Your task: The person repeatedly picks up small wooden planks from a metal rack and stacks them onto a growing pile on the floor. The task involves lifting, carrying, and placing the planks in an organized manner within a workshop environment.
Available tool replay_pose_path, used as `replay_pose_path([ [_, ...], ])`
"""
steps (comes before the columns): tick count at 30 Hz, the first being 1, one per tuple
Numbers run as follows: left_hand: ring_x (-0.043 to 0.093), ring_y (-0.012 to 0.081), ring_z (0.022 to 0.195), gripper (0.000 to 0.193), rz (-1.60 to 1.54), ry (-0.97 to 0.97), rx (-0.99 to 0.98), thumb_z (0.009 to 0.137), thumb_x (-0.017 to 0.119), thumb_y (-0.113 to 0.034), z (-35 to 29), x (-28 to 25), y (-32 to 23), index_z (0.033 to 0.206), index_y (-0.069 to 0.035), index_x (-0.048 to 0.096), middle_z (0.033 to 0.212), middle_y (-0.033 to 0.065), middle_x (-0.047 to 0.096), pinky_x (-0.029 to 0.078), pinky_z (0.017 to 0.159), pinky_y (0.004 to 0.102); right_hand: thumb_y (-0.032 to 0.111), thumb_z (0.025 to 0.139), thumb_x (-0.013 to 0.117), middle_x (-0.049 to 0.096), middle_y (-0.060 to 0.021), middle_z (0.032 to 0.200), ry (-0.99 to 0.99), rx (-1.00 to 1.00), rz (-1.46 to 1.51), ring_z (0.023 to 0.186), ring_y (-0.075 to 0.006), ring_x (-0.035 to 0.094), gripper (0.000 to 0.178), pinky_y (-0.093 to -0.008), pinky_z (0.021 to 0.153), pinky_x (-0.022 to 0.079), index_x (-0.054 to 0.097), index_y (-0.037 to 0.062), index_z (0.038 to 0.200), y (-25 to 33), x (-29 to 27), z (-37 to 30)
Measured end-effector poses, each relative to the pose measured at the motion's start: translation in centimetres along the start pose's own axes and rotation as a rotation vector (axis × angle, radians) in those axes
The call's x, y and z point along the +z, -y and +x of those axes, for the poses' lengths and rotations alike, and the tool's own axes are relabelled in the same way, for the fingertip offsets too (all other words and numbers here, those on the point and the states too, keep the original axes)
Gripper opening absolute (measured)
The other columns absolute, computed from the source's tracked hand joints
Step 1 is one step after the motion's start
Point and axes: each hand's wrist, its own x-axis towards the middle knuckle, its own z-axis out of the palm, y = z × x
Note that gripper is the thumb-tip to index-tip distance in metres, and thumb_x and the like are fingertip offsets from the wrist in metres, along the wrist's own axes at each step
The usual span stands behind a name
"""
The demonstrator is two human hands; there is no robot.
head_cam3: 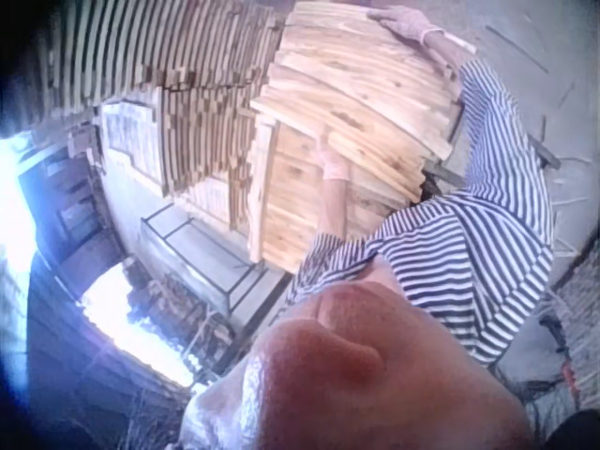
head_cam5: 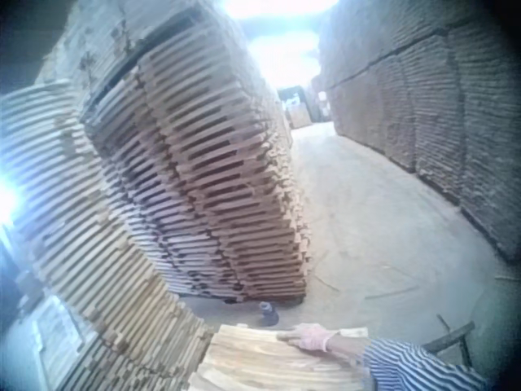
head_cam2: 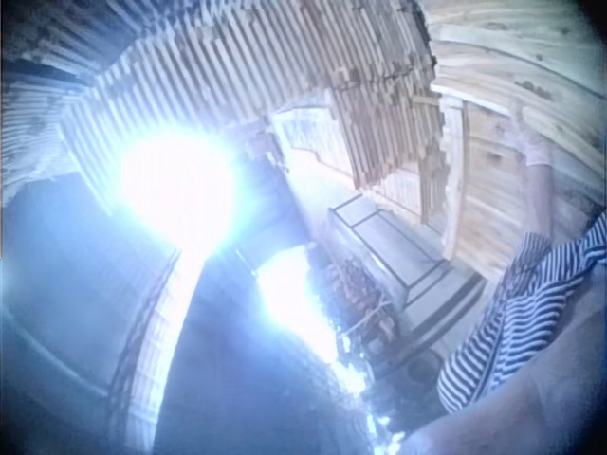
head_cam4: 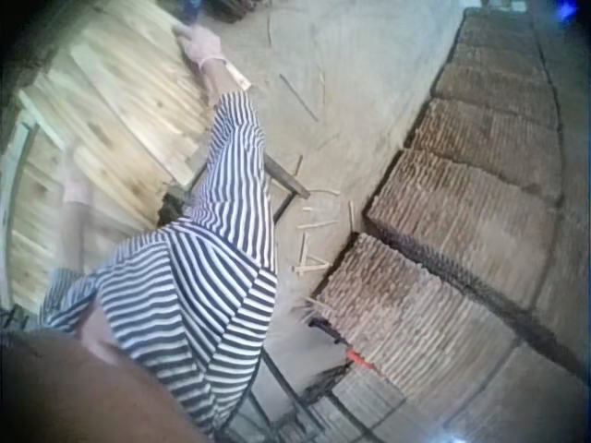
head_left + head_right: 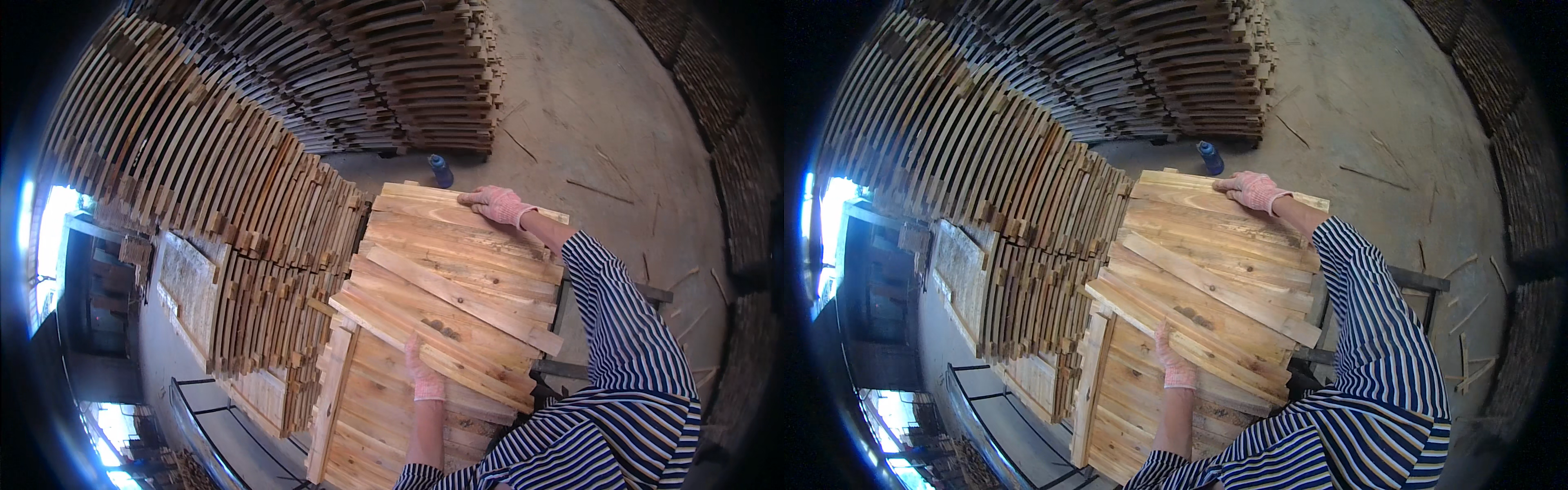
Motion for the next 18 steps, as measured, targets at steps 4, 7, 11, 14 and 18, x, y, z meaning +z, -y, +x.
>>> replay_pose_path([
  [4, 0.063, 0.0319, 0.112, 0.057, 0.025, -0.153, -0.086, 0.090, 0.066, -0.044, -0.8, 1.7, -0.7, 0.132, -0.007, 0.058, 0.123, 0.0119, 0.066, 0.052, 0.099, 0.0485, 0.023, 0.096, 0.057, 0.066, -0.0164, 0.119, -0.229, 0.019, -0.194, 0.114, -0.0359, 0.062, 0.035, -0.0467, 0.096, 0.050, 0.067, 0.0230, 0.130, 1.4, 0.9, -0.3],
  [7, 0.061, 0.0296, 0.116, 0.057, 0.012, -0.188, -0.043, 0.090, 0.065, -0.043, -0.6, 0.1, -0.2, 0.134, -0.008, 0.058, 0.126, 0.0099, 0.065, 0.051, 0.101, 0.0450, 0.023, 0.090, 0.061, 0.064, -0.0192, 0.114, -0.369, -0.123, -0.255, 0.110, -0.0368, 0.061, 0.038, -0.0501, 0.092, 0.050, 0.064, 0.0158, 0.128, 5.6, 5.0, -1.4],
  [11, 0.063, 0.0287, 0.114, 0.055, -0.037, -0.069, -0.010, 0.088, 0.070, -0.037, -0.7, 1.6, -0.6, 0.132, -0.007, 0.059, 0.124, 0.0105, 0.065, 0.052, 0.101, 0.0442, 0.028, 0.088, 0.066, 0.062, -0.0206, 0.119, -0.137, -0.147, -0.089, 0.113, -0.0369, 0.060, 0.056, -0.0490, 0.094, 0.050, 0.055, 0.0183, 0.141, 13.1, 9.5, -10.7],
  [14, 0.059, 0.0301, 0.119, 0.064, -0.019, -0.049, 0.056, 0.084, 0.071, -0.039, -0.3, -1.5, -0.9, 0.138, -0.007, 0.055, 0.130, 0.0109, 0.062, 0.048, 0.105, 0.0475, 0.030, 0.087, 0.069, 0.059, -0.0218, 0.122, -0.201, -0.200, -0.312, 0.113, -0.0383, 0.059, 0.061, -0.0478, 0.094, 0.050, 0.052, 0.0212, 0.145, 15.3, 12.0, -13.5],
  [18, 0.058, 0.0320, 0.122, 0.070, -0.053, -0.135, 0.029, 0.079, 0.072, -0.036, -0.8, 0.8, -0.6, 0.140, -0.008, 0.054, 0.131, 0.0117, 0.062, 0.046, 0.107, 0.0503, 0.030, 0.087, 0.071, 0.058, -0.0194, 0.124, -0.170, -0.123, 0.033, 0.113, -0.0390, 0.059, 0.059, -0.0489, 0.095, 0.050, 0.056, 0.0218, 0.144, 12.8, 10.6, -12.9],
])
